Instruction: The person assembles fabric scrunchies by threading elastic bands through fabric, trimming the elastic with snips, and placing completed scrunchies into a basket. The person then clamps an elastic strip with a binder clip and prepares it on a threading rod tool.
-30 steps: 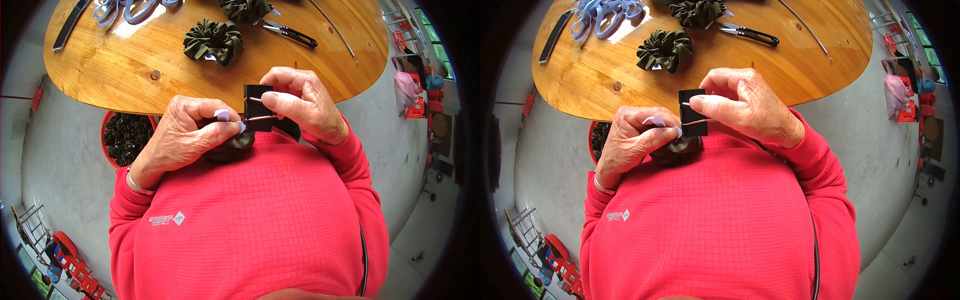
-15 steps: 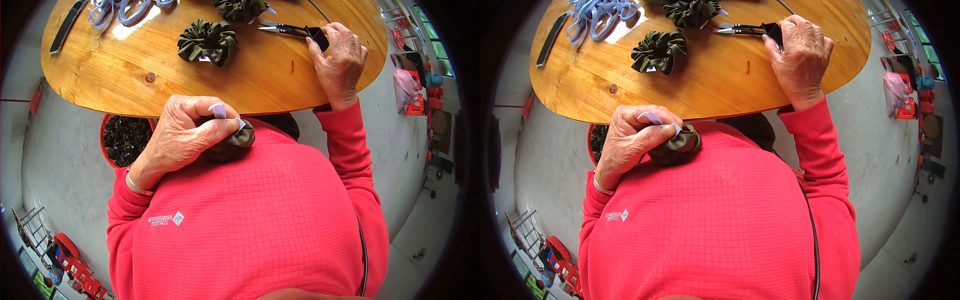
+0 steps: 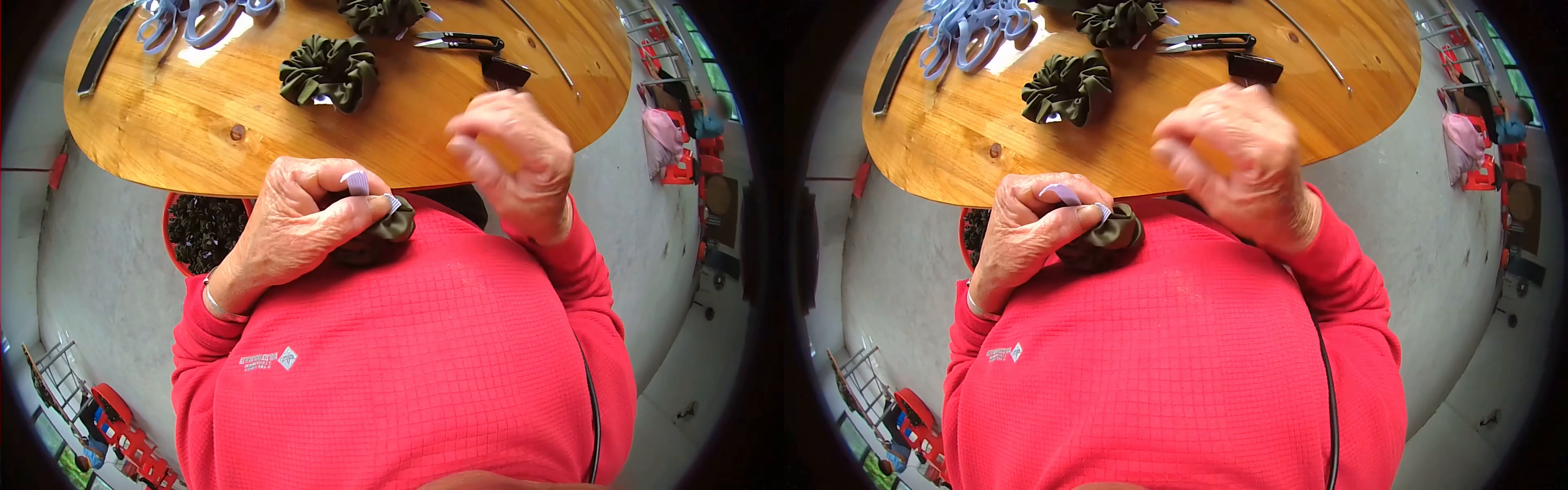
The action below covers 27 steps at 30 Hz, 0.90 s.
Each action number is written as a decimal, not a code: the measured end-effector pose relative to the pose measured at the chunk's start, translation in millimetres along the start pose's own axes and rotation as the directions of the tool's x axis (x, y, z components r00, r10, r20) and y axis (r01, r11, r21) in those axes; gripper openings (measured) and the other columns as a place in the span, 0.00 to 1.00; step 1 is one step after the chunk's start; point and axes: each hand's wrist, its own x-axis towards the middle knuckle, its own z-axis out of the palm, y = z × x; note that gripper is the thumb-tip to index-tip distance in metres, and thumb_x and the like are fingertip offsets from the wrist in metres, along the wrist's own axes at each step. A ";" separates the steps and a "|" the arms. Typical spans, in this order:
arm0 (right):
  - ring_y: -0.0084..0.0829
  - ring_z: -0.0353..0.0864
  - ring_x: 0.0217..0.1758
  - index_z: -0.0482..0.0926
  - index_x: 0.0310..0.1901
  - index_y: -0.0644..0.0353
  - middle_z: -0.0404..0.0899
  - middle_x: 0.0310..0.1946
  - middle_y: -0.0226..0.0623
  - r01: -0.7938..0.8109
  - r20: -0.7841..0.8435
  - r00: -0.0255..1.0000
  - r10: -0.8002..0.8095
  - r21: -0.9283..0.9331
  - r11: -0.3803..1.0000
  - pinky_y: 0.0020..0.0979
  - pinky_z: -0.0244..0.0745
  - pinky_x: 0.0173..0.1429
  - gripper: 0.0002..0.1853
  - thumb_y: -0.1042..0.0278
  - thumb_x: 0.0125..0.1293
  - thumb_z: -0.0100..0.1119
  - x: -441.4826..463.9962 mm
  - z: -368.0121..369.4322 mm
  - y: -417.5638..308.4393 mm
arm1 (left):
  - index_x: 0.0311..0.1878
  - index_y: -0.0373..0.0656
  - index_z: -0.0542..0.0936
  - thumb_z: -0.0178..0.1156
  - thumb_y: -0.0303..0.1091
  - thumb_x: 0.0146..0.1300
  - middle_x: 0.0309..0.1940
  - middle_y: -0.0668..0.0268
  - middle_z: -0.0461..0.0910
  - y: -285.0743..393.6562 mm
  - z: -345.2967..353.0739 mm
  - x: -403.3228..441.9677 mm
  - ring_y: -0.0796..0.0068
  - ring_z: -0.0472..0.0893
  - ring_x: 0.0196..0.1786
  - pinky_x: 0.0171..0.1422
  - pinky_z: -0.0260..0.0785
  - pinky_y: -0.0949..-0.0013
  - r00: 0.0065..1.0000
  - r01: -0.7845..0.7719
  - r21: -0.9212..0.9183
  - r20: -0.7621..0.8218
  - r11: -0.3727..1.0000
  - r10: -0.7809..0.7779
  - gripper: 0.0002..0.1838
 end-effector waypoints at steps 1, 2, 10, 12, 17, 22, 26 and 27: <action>0.33 0.78 0.31 0.79 0.31 0.62 0.78 0.26 0.35 -0.102 0.143 0.987 0.078 0.170 0.980 0.30 0.71 0.39 0.06 0.77 0.50 0.66 0.3 -2.0 -7.8 | 0.35 0.34 0.82 0.59 0.23 0.59 0.29 0.69 0.81 0.9 1.3 0.7 0.85 0.76 0.32 0.39 0.70 0.80 1.000 0.014 0.006 0.003 1.000 -0.014 0.04; 0.30 0.77 0.31 0.79 0.31 0.64 0.78 0.27 0.35 -0.220 0.294 0.948 0.124 0.319 0.922 0.27 0.71 0.37 0.05 0.78 0.51 0.65 1.0 -3.2 -12.2 | 0.35 0.34 0.82 0.59 0.23 0.59 0.29 0.69 0.81 2.7 2.8 0.9 0.85 0.76 0.32 0.39 0.70 0.80 1.000 0.025 0.012 0.003 1.000 -0.025 0.04; 0.19 0.72 0.23 0.78 0.28 0.64 0.76 0.21 0.31 -0.534 0.573 0.785 0.236 0.432 0.727 0.23 0.66 0.27 0.05 0.75 0.54 0.65 5.9 7.3 -19.6 | 0.32 0.34 0.81 0.57 0.26 0.61 0.23 0.73 0.78 0.2 5.6 0.7 0.90 0.71 0.29 0.32 0.66 0.80 1.000 -0.022 0.077 0.008 0.997 0.022 0.06; 0.18 0.71 0.23 0.78 0.28 0.64 0.75 0.20 0.30 -0.565 0.598 0.762 0.249 0.425 0.707 0.22 0.65 0.27 0.04 0.75 0.54 0.64 7.5 7.8 -19.2 | 0.32 0.34 0.81 0.57 0.26 0.61 0.23 0.73 0.78 -0.3 5.7 1.2 0.90 0.71 0.28 0.31 0.66 0.80 0.999 -0.032 0.082 0.009 0.996 0.032 0.06; 0.16 0.69 0.23 0.77 0.27 0.64 0.73 0.19 0.27 -0.584 0.635 0.737 0.230 0.428 0.689 0.21 0.64 0.27 0.01 0.77 0.53 0.58 14.0 8.0 -17.0 | 0.32 0.35 0.81 0.60 0.27 0.57 0.23 0.73 0.78 3.2 7.8 2.5 0.90 0.71 0.28 0.31 0.66 0.80 0.998 -0.026 -0.051 0.053 0.998 0.029 0.05; 0.14 0.68 0.25 0.75 0.26 0.63 0.72 0.20 0.26 -0.702 0.674 0.689 0.265 0.533 0.472 0.20 0.63 0.29 0.01 0.77 0.53 0.57 9.7 12.9 -19.5 | 0.28 0.37 0.80 0.63 0.31 0.50 0.21 0.75 0.75 5.4 2.4 1.2 0.90 0.67 0.25 0.28 0.59 0.80 0.997 0.026 0.110 0.063 0.994 -0.033 0.07; 0.16 0.68 0.26 0.72 0.26 0.63 0.72 0.21 0.27 -0.753 0.692 0.648 0.317 0.644 0.133 0.21 0.62 0.31 0.04 0.75 0.53 0.57 3.9 12.8 -22.9 | 0.28 0.36 0.80 0.62 0.26 0.49 0.23 0.72 0.77 8.5 -0.2 0.4 0.85 0.71 0.28 0.34 0.63 0.78 0.994 0.057 0.074 0.084 0.996 -0.063 0.03; 0.16 0.69 0.27 0.73 0.26 0.63 0.73 0.22 0.27 -0.708 0.664 0.689 0.290 0.703 0.071 0.20 0.63 0.32 0.02 0.76 0.54 0.56 -2.7 11.4 -18.7 | 0.29 0.36 0.81 0.61 0.25 0.49 0.24 0.71 0.77 10.5 2.0 0.2 0.85 0.72 0.28 0.34 0.64 0.78 0.993 0.043 0.040 0.104 0.998 -0.047 0.04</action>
